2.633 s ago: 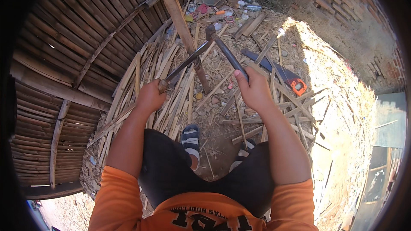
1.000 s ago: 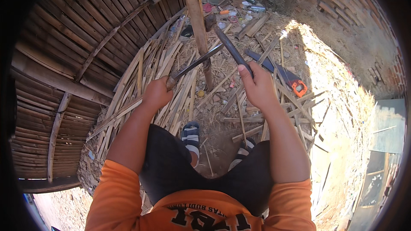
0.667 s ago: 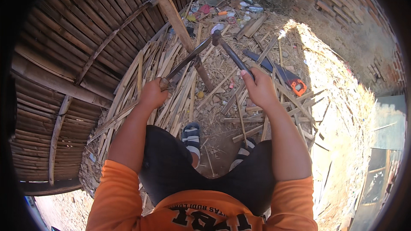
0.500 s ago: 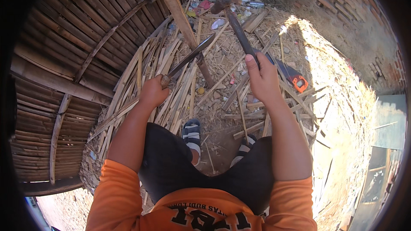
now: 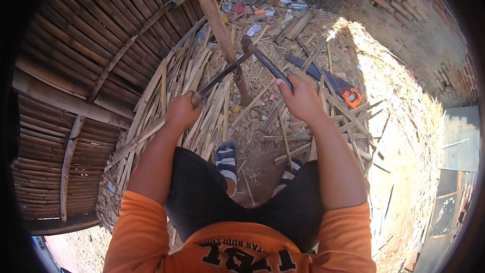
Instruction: The person uses a large blade and a hammer to split a piece of wood while sitting on a pile of wood scraps and bamboo.
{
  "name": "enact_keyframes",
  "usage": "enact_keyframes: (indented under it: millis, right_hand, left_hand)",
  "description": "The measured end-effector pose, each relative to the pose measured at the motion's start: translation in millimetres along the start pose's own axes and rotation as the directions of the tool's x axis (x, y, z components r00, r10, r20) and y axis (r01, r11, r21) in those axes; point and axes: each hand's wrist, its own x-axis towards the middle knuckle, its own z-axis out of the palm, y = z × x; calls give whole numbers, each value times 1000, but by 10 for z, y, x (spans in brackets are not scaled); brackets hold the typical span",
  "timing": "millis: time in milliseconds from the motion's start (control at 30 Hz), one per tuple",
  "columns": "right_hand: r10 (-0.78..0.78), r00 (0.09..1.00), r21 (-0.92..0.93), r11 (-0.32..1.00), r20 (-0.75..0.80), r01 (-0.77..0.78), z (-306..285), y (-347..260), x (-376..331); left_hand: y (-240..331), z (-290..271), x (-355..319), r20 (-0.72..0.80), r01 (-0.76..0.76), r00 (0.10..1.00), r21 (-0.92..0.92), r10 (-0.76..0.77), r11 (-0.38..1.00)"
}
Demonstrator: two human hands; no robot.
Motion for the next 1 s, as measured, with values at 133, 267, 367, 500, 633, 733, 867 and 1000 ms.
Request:
enact_keyframes:
  millis: [133, 267, 367, 500, 633, 733, 867, 1000]
  right_hand:
    - [-31, 998, 74, 997, -55, 35, -53, -100, -13]
    - [-40, 995, 146, 988, -96, 54, -90, -133, -78]
    - [80, 997, 41, 996, 15, -81, -52, 28, -37]
    - [41, 998, 119, 992, -49, -34, -103, -204, -80]
    - [14, 998, 242, 970, -54, 0, -45, -31, -57]
    - [65, 997, 54, 996, 35, -67, 36, 234, -42]
    - [27, 1000, 111, 993, 11, -28, 18, 148, -9]
    - [-60, 987, 227, 969, -146, 92, -91, -267, -25]
  left_hand:
    - [5, 57, 14, -13, -13, 1000, 14, 13, 1000]
    - [40, 68, -13, 1, -10, 1000, -3, 10, 1000]
    - [78, 24, -19, 3, -3, 1000, -7, 3, 1000]
    - [133, -7, -13, 10, -4, 1000, 13, 4, 1000]
    - [87, 25, -40, 11, 11, 1000, -17, -11, 1000]
    - [81, 10, 14, 11, 3, 1000, -28, -2, 1000]
    - [-50, 73, 82, -22, 31, 999, -57, -33, 998]
    - [-59, 53, 45, -12, 32, 999, -57, -33, 998]
